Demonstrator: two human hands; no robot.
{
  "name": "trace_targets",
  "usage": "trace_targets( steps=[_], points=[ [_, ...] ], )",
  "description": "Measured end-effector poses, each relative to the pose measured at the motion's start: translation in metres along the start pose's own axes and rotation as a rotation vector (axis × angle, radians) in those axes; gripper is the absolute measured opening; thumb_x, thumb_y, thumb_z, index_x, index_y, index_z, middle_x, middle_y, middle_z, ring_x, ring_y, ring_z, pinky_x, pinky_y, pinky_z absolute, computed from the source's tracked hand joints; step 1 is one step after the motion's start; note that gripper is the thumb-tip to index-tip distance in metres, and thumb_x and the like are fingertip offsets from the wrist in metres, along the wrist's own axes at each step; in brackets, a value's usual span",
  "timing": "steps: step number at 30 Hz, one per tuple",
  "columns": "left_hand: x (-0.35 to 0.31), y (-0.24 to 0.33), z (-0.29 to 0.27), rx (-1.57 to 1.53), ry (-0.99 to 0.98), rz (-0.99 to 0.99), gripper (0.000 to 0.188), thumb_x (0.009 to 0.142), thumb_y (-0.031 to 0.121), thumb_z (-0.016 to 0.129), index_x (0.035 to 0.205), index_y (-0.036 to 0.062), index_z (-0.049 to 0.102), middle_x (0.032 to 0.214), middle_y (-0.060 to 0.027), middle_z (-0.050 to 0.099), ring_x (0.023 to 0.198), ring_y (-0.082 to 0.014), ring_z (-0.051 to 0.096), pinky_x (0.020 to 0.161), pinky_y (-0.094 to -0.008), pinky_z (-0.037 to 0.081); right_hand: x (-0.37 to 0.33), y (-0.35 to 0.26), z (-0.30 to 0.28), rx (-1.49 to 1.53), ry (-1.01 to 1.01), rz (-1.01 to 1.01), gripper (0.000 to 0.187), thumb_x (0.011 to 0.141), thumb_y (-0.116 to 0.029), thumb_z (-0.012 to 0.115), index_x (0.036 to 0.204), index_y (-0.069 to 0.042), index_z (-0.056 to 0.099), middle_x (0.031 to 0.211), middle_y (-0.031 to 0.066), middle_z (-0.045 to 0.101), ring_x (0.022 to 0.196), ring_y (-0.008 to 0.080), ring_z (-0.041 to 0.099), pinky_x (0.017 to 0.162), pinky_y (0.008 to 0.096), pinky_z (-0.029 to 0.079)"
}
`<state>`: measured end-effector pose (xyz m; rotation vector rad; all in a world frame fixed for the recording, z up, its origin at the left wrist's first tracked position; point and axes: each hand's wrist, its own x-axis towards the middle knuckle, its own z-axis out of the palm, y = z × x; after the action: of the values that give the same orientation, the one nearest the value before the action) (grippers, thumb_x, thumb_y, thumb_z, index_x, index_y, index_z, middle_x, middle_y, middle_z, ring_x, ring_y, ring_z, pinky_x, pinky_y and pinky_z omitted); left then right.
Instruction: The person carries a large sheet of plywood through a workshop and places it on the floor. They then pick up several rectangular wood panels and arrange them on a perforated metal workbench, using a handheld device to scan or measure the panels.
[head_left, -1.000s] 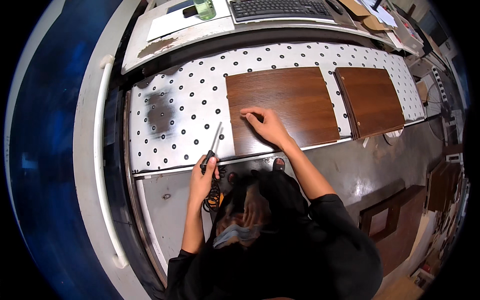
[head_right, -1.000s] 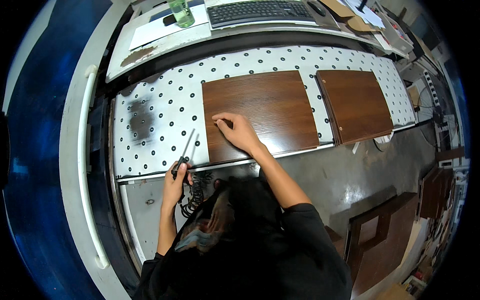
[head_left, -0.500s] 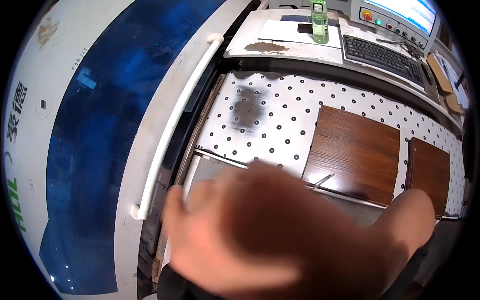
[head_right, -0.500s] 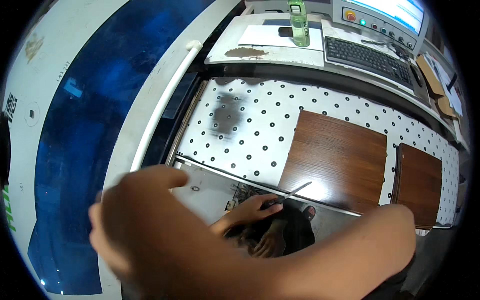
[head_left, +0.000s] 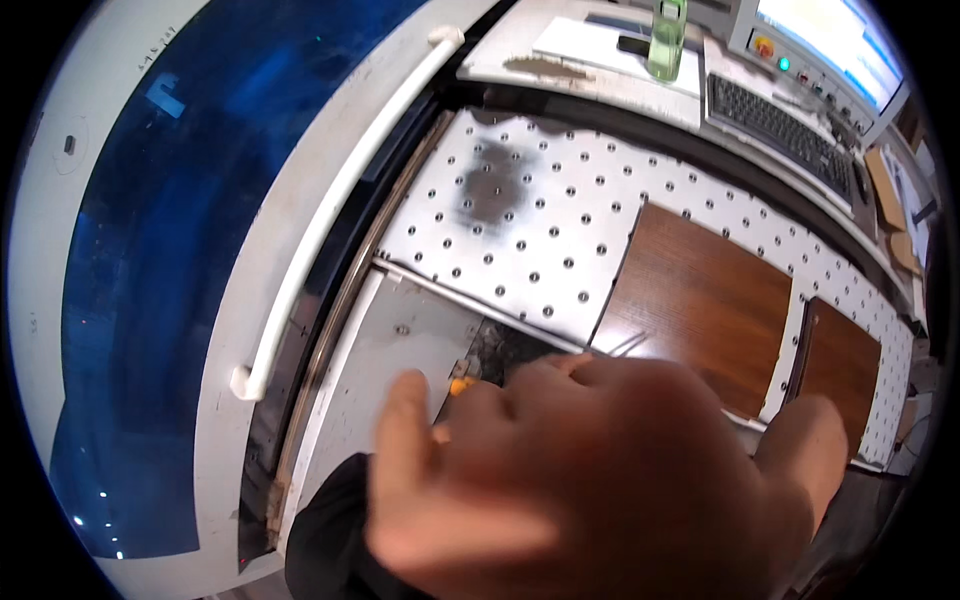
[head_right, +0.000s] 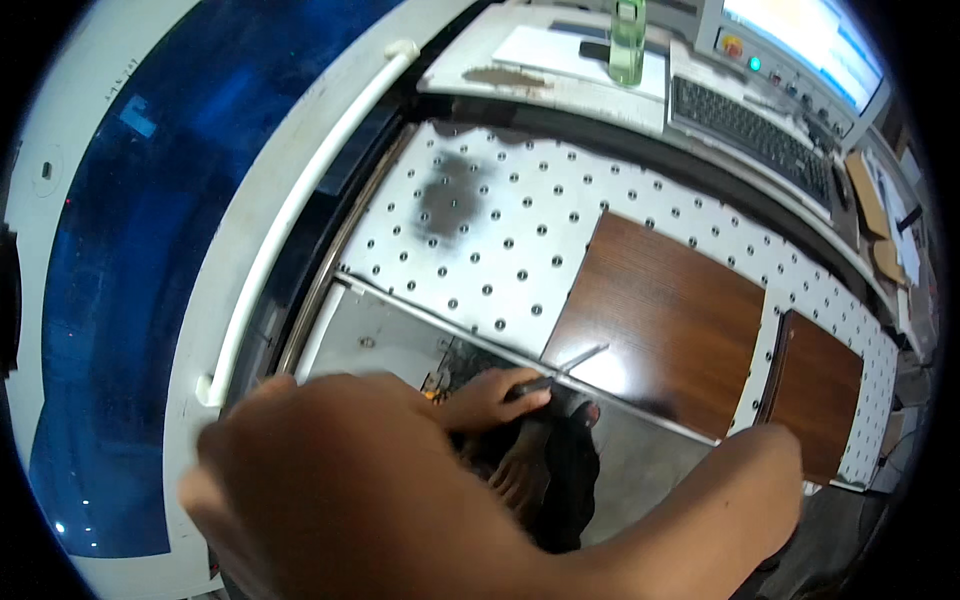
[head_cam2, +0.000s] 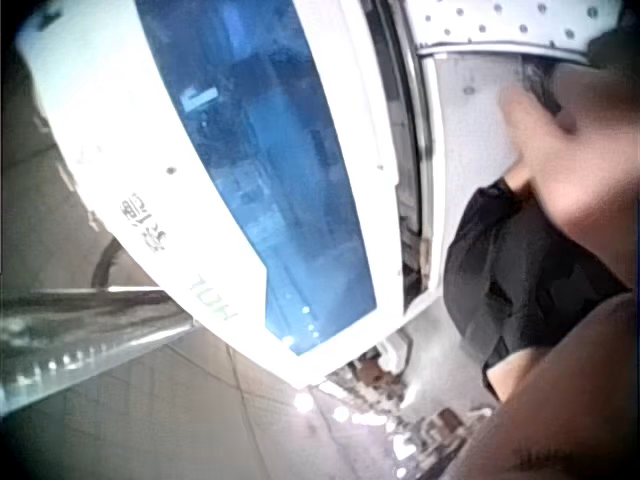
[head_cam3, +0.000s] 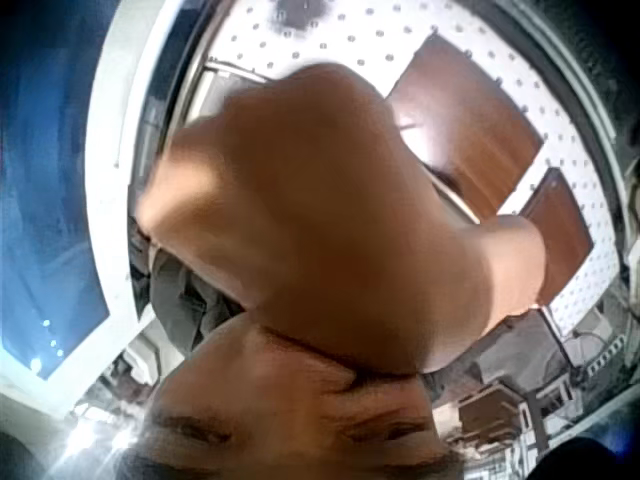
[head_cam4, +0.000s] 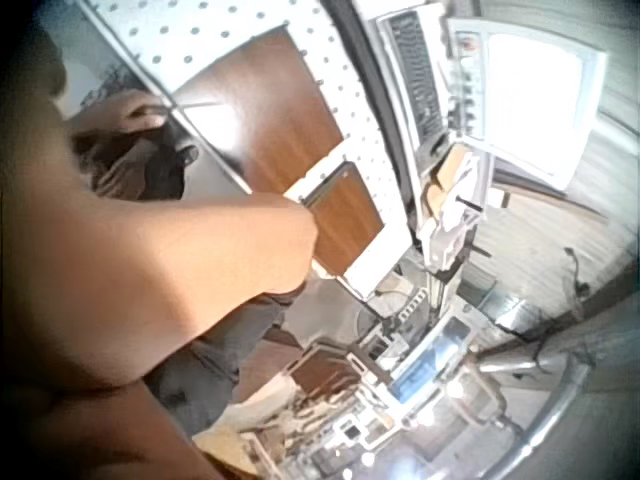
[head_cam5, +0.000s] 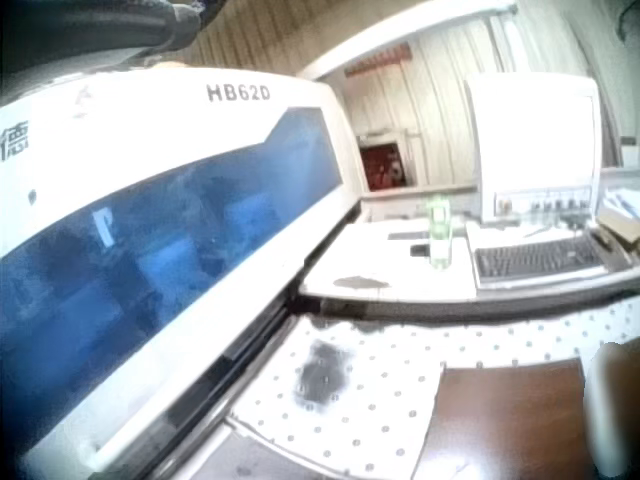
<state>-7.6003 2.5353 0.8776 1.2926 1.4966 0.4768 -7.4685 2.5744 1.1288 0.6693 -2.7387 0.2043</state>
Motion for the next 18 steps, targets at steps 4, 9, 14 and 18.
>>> trace_targets(
  steps=[4,9,14,18],
  points=[
    [0.015,-0.058,0.023,0.031,0.043,0.258,0.053,0.096,0.049,0.061,0.123,0.0038,0.064,0.098,-0.0213,0.072,0.097,-0.0372,0.069,0.087,-0.0439,0.053,0.017,0.004,0.018,0.024,-0.027,0.033,0.049,0.086,-0.016,0.07,0.132,-0.007,0.058,0.108,0.0153,0.071,0.088,0.0325,0.07,0.076,0.0396,0.057],
    [-0.009,-0.055,-0.016,-0.018,0.092,0.184,0.047,0.098,0.042,0.061,0.121,0.0006,0.065,0.105,-0.0209,0.072,0.102,-0.034,0.07,0.09,-0.0413,0.053,0.043,0.02,0.027,0.033,-0.054,0.004,0.051,0.085,-0.016,0.071,0.134,-0.009,0.056,0.108,0.0147,0.07,0.089,0.032,0.07,0.077,0.0393,0.057],
    [-0.001,-0.044,0.014,-0.171,0.041,0.145,0.04,0.099,0.039,0.062,0.116,0.0034,0.065,0.098,-0.0125,0.071,0.093,-0.0226,0.067,0.086,-0.0363,0.049,0.023,0.006,0.012,0.015,-0.085,0.077,0.054,0.085,-0.017,0.072,0.136,-0.01,0.055,0.109,0.014,0.07,0.09,0.0315,0.07,0.078,0.039,0.057],
    [0.0,-0.031,0.003,-0.153,0.082,0.123,0.04,0.096,0.039,0.064,0.114,0.0029,0.065,0.087,-0.0069,0.069,0.079,-0.014,0.061,0.076,-0.035,0.047,0.015,0.01,0.007,0.077,-0.064,0.031,0.057,0.085,-0.017,0.072,0.137,-0.011,0.053,0.109,0.0135,0.07,0.091,0.0311,0.07,0.078,0.0388,0.058]
  ],
)
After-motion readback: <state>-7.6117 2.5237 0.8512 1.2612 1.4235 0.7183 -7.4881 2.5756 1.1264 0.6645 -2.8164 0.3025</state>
